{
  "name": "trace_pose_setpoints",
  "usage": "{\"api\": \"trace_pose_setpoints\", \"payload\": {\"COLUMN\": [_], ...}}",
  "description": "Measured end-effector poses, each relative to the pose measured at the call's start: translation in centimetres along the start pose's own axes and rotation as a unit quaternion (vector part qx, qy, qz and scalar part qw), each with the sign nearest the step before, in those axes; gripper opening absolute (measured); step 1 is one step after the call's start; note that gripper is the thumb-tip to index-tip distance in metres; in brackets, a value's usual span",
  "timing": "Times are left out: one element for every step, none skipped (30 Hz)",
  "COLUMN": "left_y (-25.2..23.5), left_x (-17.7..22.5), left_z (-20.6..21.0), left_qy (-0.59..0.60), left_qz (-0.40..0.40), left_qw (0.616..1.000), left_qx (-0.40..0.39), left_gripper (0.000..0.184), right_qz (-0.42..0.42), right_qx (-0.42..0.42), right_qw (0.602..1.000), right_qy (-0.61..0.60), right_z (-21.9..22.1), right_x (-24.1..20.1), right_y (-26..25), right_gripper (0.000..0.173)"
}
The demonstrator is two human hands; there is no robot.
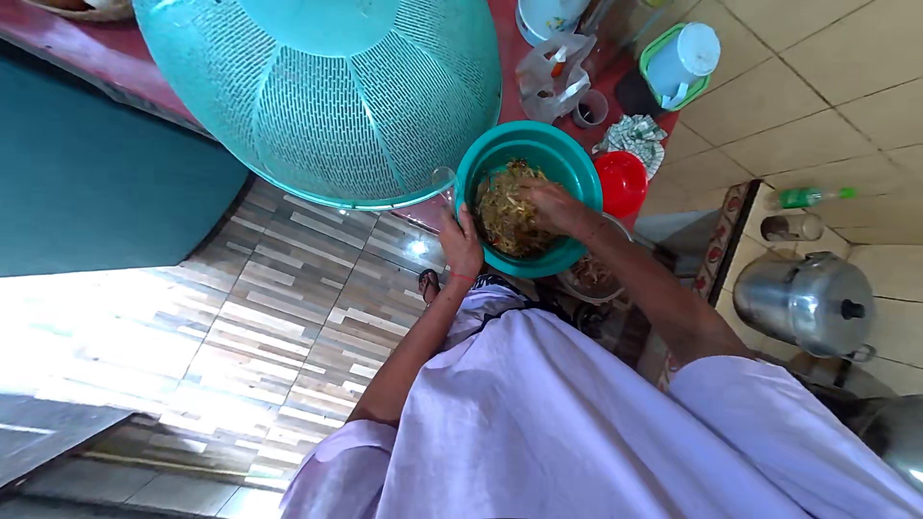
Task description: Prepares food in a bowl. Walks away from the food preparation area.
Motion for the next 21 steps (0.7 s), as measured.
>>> {"api": "trace_pose_setpoints", "payload": {"left_y": [0.0, 0.0, 0.1, 0.1, 0.1, 0.1, 0.2, 0.2, 0.2, 0.2, 0.3, 0.2, 0.1, 0.2, 0.2, 0.2, 0.2, 0.3, 0.3, 0.2, 0.2], "left_x": [0.0, 0.0, 0.0, 0.0, -0.1, 0.0, 0.0, 0.2, 0.2, 0.2, 0.2, 0.2, 0.2, 0.3, 0.3, 0.3, 0.3, 0.3, 0.3, 0.4, 0.4], "left_z": [0.0, 0.0, 0.0, 0.0, 0.0, 0.1, 0.2, 0.2, 0.3, 0.4, 0.5, 0.5, 0.5, 0.6, 0.7, 0.8, 0.8, 0.8, 0.7, 0.6, 0.6], "left_qy": [0.002, 0.001, 0.001, 0.0, -0.001, -0.002, -0.003, -0.004, -0.008, -0.012, -0.018, -0.023, -0.023, -0.025, -0.027, -0.027, -0.026, -0.026, -0.026, -0.025, -0.026], "left_qz": [0.001, 0.003, 0.004, 0.003, 0.002, 0.003, 0.003, 0.0, -0.003, -0.002, -0.001, 0.003, 0.009, 0.013, 0.016, 0.014, 0.01, 0.006, -0.001, -0.006, -0.01], "left_qw": [1.0, 1.0, 1.0, 1.0, 1.0, 1.0, 1.0, 1.0, 1.0, 1.0, 1.0, 0.999, 0.999, 0.999, 0.999, 0.999, 0.999, 0.999, 0.999, 0.999, 0.999], "left_qx": [-0.001, -0.001, 0.001, 0.003, 0.005, 0.007, 0.009, 0.01, 0.015, 0.021, 0.024, 0.027, 0.029, 0.031, 0.033, 0.035, 0.036, 0.035, 0.032, 0.028, 0.027], "left_gripper": [0.039, 0.039, 0.039, 0.039, 0.039, 0.04, 0.04, 0.041, 0.041, 0.041, 0.041, 0.042, 0.042, 0.042, 0.042, 0.043, 0.044, 0.044, 0.044, 0.044, 0.044], "right_qz": [0.015, 0.048, 0.1, 0.158, 0.204, 0.232, 0.241, 0.237, 0.231, 0.227, 0.227, 0.229, 0.23, 0.229, 0.227, 0.224, 0.218, 0.209, 0.197, 0.182, 0.17], "right_qx": [0.002, 0.003, -0.007, -0.028, -0.056, -0.096, -0.131, -0.15, -0.161, -0.164, -0.157, -0.145, -0.131, -0.114, -0.094, -0.076, -0.06, -0.045, -0.029, -0.009, 0.007], "right_qw": [0.999, 0.998, 0.993, 0.985, 0.976, 0.966, 0.959, 0.957, 0.957, 0.958, 0.958, 0.959, 0.959, 0.959, 0.958, 0.956, 0.954, 0.953, 0.951, 0.947, 0.939], "right_qy": [-0.032, -0.047, -0.055, -0.056, -0.058, -0.064, -0.072, -0.075, -0.071, -0.068, -0.074, -0.085, -0.101, -0.123, -0.15, -0.174, -0.195, -0.215, -0.237, -0.265, -0.299], "right_z": [-0.2, -0.2, -0.2, 0.0, 0.6, 1.5, 2.7, 4.0, 5.1, 5.9, 6.5, 6.8, 6.9, 7.0, 7.3, 7.5, 7.6, 7.7, 8.0, 8.2, 8.3], "right_x": [0.7, 1.4, 2.0, 2.4, 2.6, 2.8, 2.9, 2.8, 2.6, 2.1, 1.7, 1.4, 1.3, 1.3, 1.3, 1.3, 1.2, 1.1, 1.0, 1.0, 1.1], "right_y": [0.8, 1.6, 2.3, 2.8, 3.0, 2.8, 2.4, 1.7, 0.9, 0.2, -0.3, -0.8, -1.1, -1.3, -1.4, -1.6, -1.8, -2.0, -2.4, -2.8, -3.0], "right_gripper": [0.063, 0.069, 0.073, 0.072, 0.063, 0.06, 0.06, 0.057, 0.058, 0.057, 0.053, 0.05, 0.049, 0.049, 0.051, 0.052, 0.055, 0.06, 0.066, 0.073, 0.078]}}
Point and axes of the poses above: each hand's wrist, its own y-axis away from the middle knuckle, its own z-axis out of the palm, x = y × z, the point moved 3 cm from there along -y, towards the middle knuckle, and after that the axes turned 11 degrees about -x, right-handed, at the moved point
